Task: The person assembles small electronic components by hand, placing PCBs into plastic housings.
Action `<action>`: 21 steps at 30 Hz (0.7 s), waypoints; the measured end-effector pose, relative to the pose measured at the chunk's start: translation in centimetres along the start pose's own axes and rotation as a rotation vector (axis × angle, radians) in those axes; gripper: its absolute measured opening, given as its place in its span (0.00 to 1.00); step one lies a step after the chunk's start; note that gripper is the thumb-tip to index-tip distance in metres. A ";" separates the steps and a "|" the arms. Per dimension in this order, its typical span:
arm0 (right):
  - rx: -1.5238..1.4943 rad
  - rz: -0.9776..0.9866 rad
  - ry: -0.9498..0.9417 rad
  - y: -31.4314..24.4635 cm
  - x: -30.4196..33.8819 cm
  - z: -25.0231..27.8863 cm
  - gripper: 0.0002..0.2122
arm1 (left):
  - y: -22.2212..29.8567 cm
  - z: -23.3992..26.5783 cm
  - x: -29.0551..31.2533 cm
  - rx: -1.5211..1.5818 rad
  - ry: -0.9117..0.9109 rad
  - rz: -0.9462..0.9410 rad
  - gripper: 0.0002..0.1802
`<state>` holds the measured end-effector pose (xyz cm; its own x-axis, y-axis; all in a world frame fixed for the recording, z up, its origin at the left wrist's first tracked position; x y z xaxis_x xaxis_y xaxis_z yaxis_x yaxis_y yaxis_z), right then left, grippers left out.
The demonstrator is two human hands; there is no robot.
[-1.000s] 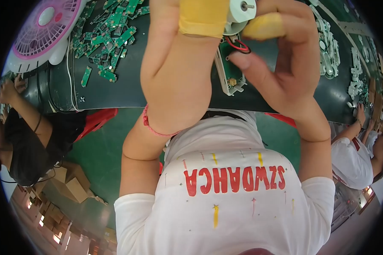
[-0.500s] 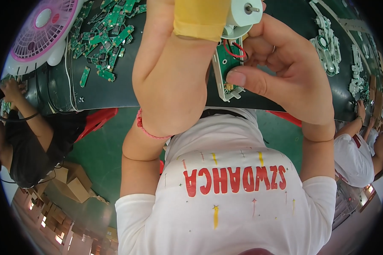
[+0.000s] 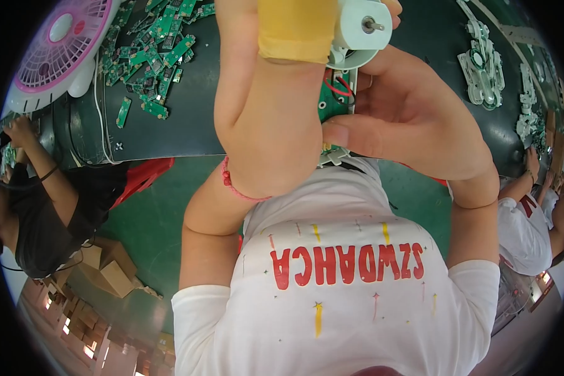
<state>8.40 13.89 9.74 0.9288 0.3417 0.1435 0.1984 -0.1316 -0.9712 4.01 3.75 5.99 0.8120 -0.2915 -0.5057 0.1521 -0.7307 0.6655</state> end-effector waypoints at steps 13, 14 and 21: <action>-0.181 0.008 -0.003 0.6 -0.2 0.2 0.14 | -0.4 0.7 -1.2 0.127 -0.001 0.211 0.14; -0.199 0.000 0.009 0.6 -0.2 0.2 0.13 | -0.5 0.4 -1.1 0.135 0.001 0.226 0.14; -0.068 -0.044 0.023 -0.4 -0.2 0.3 0.13 | 0.3 0.6 -0.9 0.190 0.013 0.332 0.15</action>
<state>8.06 14.13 10.04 0.9253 0.3275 0.1911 0.2597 -0.1800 -0.9488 2.95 3.47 6.30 0.8066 -0.5247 -0.2721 -0.2265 -0.6997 0.6776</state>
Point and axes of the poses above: each hand's wrist, its own x-axis away from the middle knuckle, its own z-axis out of the back of the hand, y = z × x, the point moved 3 cm from there along -x, towards the middle knuckle, and after that the axes turned 13 degrees about z, right-handed, at the moved point
